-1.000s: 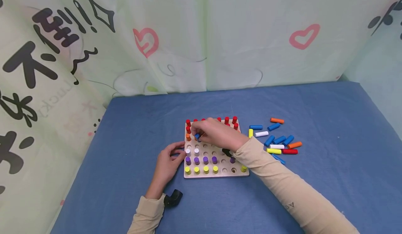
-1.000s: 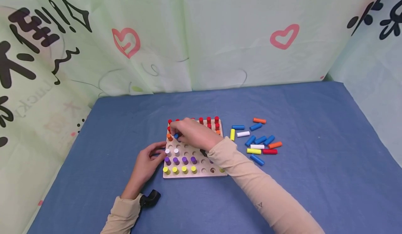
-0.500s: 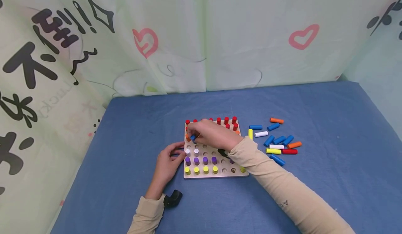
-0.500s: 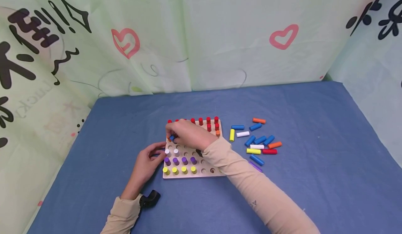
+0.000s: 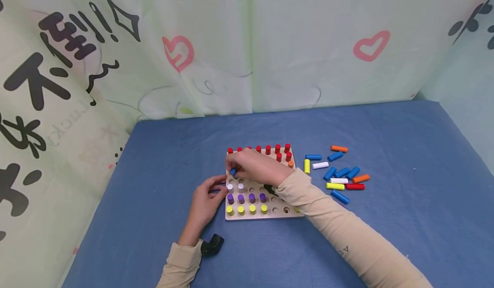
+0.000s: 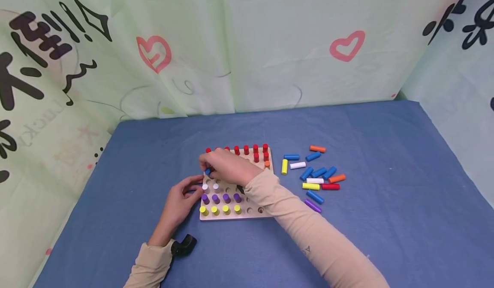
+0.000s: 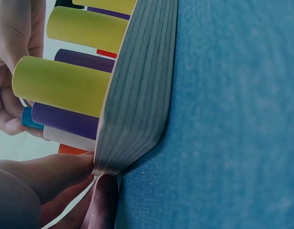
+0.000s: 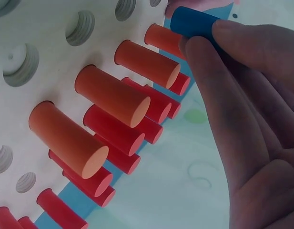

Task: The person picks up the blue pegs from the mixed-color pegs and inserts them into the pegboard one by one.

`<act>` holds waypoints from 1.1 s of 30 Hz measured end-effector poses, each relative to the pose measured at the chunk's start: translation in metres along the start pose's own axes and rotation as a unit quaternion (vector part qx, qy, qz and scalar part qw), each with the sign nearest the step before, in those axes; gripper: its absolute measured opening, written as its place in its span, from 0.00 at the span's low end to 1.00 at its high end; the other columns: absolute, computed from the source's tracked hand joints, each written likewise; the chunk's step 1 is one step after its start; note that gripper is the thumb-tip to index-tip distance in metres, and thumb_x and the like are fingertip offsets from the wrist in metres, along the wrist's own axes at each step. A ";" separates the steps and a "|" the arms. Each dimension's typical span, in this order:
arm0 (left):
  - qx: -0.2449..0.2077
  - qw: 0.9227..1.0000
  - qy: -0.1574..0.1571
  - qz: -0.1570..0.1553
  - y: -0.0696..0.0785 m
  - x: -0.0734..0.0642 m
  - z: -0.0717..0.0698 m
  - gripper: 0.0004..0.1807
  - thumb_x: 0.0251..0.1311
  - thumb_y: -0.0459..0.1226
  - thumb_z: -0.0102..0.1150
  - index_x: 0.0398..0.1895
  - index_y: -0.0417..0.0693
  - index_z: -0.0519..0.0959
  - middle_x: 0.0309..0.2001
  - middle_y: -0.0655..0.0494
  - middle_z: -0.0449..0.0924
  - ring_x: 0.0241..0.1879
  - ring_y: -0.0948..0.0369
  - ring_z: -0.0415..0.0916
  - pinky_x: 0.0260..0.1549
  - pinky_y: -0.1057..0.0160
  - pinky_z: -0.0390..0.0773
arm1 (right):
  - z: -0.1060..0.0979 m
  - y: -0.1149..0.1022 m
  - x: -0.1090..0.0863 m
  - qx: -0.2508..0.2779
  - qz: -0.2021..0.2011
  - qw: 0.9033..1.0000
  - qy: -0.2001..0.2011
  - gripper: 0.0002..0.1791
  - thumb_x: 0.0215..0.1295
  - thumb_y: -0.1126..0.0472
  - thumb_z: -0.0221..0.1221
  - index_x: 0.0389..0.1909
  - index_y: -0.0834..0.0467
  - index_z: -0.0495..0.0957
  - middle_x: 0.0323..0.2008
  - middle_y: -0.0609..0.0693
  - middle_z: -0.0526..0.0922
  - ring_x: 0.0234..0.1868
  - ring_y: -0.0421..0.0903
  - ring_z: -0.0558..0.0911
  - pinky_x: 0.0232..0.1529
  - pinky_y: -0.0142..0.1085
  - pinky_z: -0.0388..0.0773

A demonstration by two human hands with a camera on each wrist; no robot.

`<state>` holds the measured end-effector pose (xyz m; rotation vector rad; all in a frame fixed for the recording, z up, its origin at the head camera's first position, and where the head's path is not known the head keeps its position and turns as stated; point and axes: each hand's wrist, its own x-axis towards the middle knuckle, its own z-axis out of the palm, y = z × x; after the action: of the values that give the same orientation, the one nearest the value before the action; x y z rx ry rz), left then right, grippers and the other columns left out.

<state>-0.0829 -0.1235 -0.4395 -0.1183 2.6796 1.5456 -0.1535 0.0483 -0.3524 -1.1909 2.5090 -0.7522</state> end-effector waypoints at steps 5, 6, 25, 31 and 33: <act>-0.005 1.000 0.000 0.001 -0.001 0.000 -0.001 0.19 0.57 0.38 0.61 0.53 0.52 0.76 0.49 0.59 0.77 0.41 0.63 0.76 0.40 0.62 0.78 | 0.002 0.000 0.003 -0.004 0.004 1.000 -0.007 0.08 0.57 0.67 0.62 0.36 0.57 0.76 0.31 0.44 0.78 0.31 0.37 0.75 0.36 0.28 0.74; -0.005 1.000 -0.001 0.001 -0.001 0.000 -0.001 0.19 0.57 0.39 0.61 0.54 0.52 0.76 0.49 0.59 0.77 0.41 0.63 0.76 0.40 0.62 0.78 | 0.002 0.001 0.004 -0.006 0.004 1.000 -0.008 0.07 0.57 0.67 0.62 0.36 0.57 0.76 0.30 0.43 0.77 0.31 0.37 0.75 0.36 0.28 0.74; -0.005 1.000 -0.002 0.008 0.000 0.000 0.000 0.19 0.57 0.38 0.61 0.54 0.51 0.76 0.50 0.58 0.77 0.40 0.63 0.76 0.39 0.63 0.78 | 0.007 0.005 0.011 -0.015 -0.011 0.999 -0.030 0.07 0.55 0.70 0.62 0.33 0.58 0.75 0.30 0.47 0.78 0.31 0.40 0.74 0.35 0.29 0.73; -0.004 1.000 -0.001 0.010 -0.001 0.001 0.001 0.19 0.57 0.38 0.61 0.53 0.50 0.76 0.49 0.57 0.77 0.40 0.63 0.76 0.39 0.62 0.78 | 0.009 0.005 0.012 -0.027 -0.011 0.999 -0.035 0.07 0.55 0.68 0.62 0.34 0.58 0.75 0.31 0.47 0.78 0.32 0.40 0.75 0.37 0.29 0.73; -0.003 1.000 -0.001 0.012 0.000 0.001 0.001 0.19 0.57 0.37 0.61 0.54 0.49 0.75 0.49 0.56 0.77 0.40 0.62 0.76 0.39 0.62 0.78 | 0.010 0.005 0.013 -0.031 -0.012 0.999 -0.036 0.08 0.55 0.68 0.63 0.35 0.58 0.76 0.31 0.47 0.78 0.32 0.40 0.75 0.37 0.29 0.73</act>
<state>-0.0837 -0.1231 -0.4404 -0.0868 2.6852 1.5599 -0.1602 0.0373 -0.3640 -1.2480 2.4792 -0.6301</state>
